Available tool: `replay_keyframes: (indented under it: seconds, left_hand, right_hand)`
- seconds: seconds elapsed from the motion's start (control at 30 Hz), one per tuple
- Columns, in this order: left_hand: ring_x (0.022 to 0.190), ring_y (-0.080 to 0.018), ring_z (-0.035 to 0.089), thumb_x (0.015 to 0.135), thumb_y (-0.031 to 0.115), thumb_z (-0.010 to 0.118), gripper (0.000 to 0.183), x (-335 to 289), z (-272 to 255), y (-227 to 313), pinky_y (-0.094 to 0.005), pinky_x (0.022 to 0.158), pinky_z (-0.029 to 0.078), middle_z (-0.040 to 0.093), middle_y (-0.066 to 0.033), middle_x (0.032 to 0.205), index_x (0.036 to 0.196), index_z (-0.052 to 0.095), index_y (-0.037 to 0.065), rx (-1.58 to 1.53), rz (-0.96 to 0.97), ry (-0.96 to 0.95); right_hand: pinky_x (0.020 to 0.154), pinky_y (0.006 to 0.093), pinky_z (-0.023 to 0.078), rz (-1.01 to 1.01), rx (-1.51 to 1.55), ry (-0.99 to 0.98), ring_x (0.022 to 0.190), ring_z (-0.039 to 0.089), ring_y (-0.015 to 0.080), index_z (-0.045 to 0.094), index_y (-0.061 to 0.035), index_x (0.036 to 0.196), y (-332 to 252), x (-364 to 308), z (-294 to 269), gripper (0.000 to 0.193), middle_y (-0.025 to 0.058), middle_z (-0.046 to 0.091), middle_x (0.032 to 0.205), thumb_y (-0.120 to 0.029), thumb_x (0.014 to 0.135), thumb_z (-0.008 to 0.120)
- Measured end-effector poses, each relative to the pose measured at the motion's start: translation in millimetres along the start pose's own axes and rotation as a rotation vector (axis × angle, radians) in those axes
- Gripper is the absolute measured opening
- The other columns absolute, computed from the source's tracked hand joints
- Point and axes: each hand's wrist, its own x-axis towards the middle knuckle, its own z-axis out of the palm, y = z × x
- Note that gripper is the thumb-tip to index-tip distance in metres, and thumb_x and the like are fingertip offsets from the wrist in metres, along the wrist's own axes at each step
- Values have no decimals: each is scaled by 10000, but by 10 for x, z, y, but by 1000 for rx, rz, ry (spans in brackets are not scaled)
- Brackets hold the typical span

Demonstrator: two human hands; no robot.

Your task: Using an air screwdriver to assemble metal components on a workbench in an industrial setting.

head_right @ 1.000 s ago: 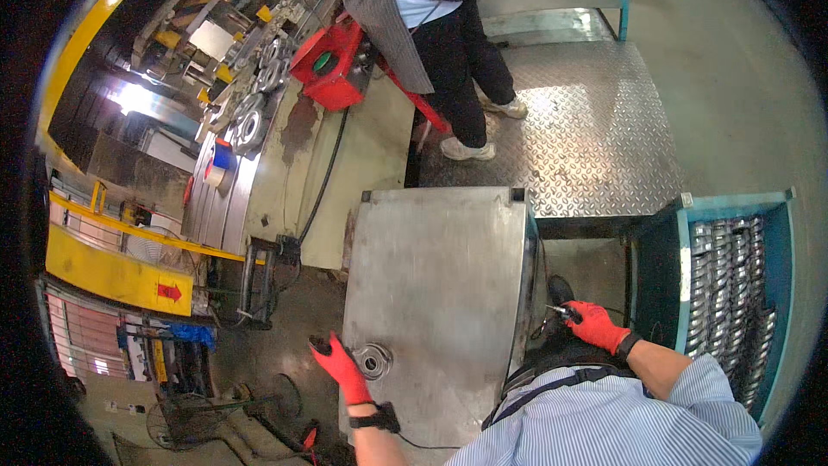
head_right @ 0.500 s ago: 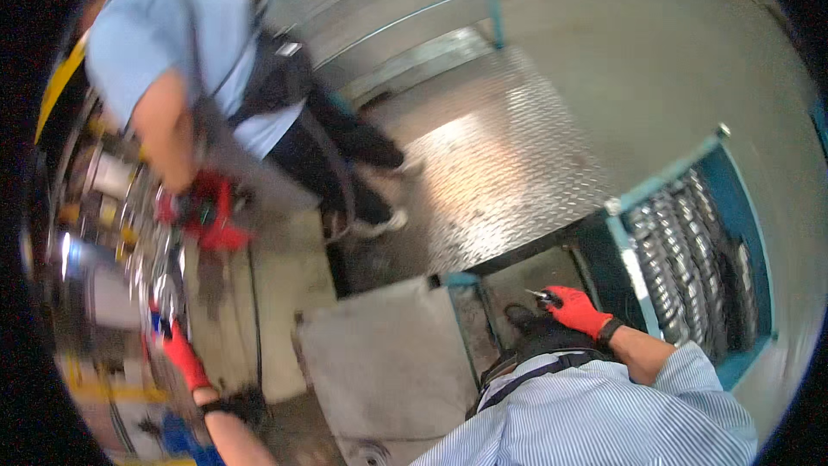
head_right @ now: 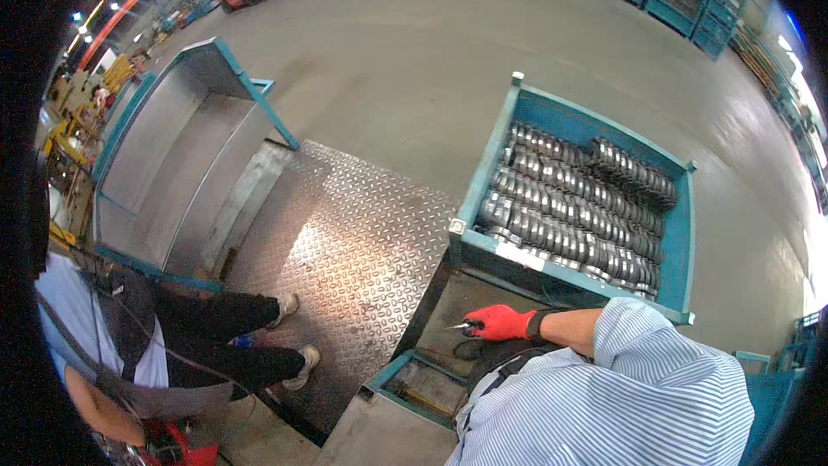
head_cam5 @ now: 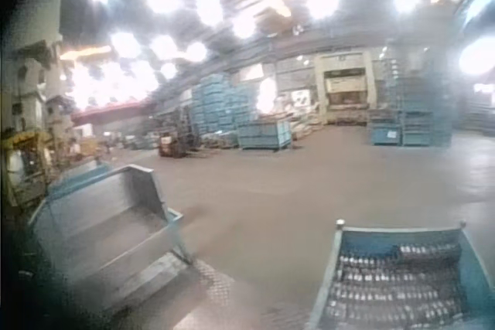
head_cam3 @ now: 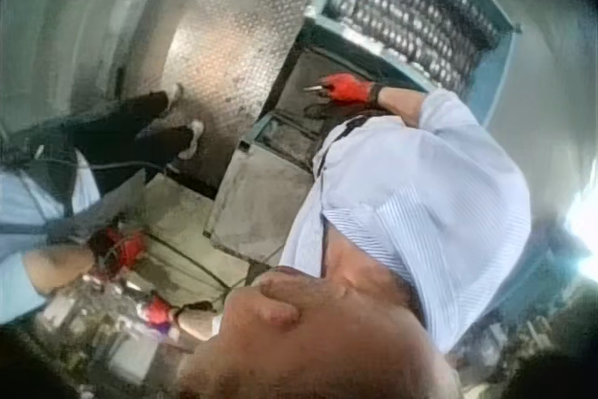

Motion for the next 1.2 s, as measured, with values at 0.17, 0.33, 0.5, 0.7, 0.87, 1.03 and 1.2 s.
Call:
replay_keyframes:
  seconds: [0.17, 0.33, 0.5, 0.7, 0.87, 1.03, 1.2]
  left_hand:
    - [1151, -380, 497, 742, 232, 695, 730, -54, -7, -284, -434, 980, 392, 497, -248, 1283, 1336, 386, -58, 9, 44, 29]
    - [1144, -384, 497, 720, 206, 704, 742, -648, -292, -748, -449, 980, 393, 507, -238, 1275, 1336, 384, -55, -73, 100, 46]
    - [1078, -286, 554, 717, 146, 732, 717, -1789, -1318, -490, -363, 900, 440, 578, -173, 1181, 1349, 413, 31, -914, -141, -32]
    - [874, -179, 612, 806, 170, 646, 230, -3600, -1801, 512, -315, 802, 482, 645, -78, 915, 967, 634, 5, -1800, -1224, -565]
    - [977, -208, 611, 861, 231, 553, 213, -5328, -1074, 1283, -357, 875, 485, 654, -69, 1024, 998, 634, 90, -2565, -1587, -378]
    - [1012, -225, 605, 853, 233, 557, 270, -5696, -933, 1661, -386, 914, 476, 646, -78, 1086, 1079, 603, 93, -2693, -1609, -10]
    - [989, -214, 613, 876, 221, 552, 258, -6055, -1078, 1776, -392, 884, 493, 642, -77, 1087, 1094, 594, 91, -2799, -1700, -16]
  right_hand:
    - [848, 435, 461, -57, 51, -12, 993, 579, 369, 554, -120, 1196, -76, 37, -36, 396, 174, 618, 1087, -315, 852, 564]
    - [818, 397, 477, -84, 59, -30, 955, 606, 341, 576, -86, 1148, -148, 106, 69, 337, 171, 634, 1036, -197, 831, 606]
    - [786, 348, 485, -190, 86, -171, 898, 637, 274, 596, -54, 1111, -202, 266, 234, 294, 153, 657, 968, -105, 823, 622]
    - [744, 319, 478, -340, 17, -359, 829, 625, 185, 598, -46, 1104, -119, 477, 384, 275, 125, 664, 894, -89, 832, 610]
    - [859, 403, 472, -414, -125, -506, 1006, 596, 363, 583, -69, 1156, -389, 533, 538, 369, 197, 632, 1055, -210, 819, 637]
    - [880, 409, 463, -524, -215, -609, 1032, 581, 362, 566, -85, 1188, -499, 531, 746, 420, 198, 619, 1085, -242, 807, 647]
    - [865, 383, 467, -615, -259, -604, 1014, 602, 331, 586, -61, 1147, -829, 132, 811, 377, 176, 639, 1043, -118, 779, 641]
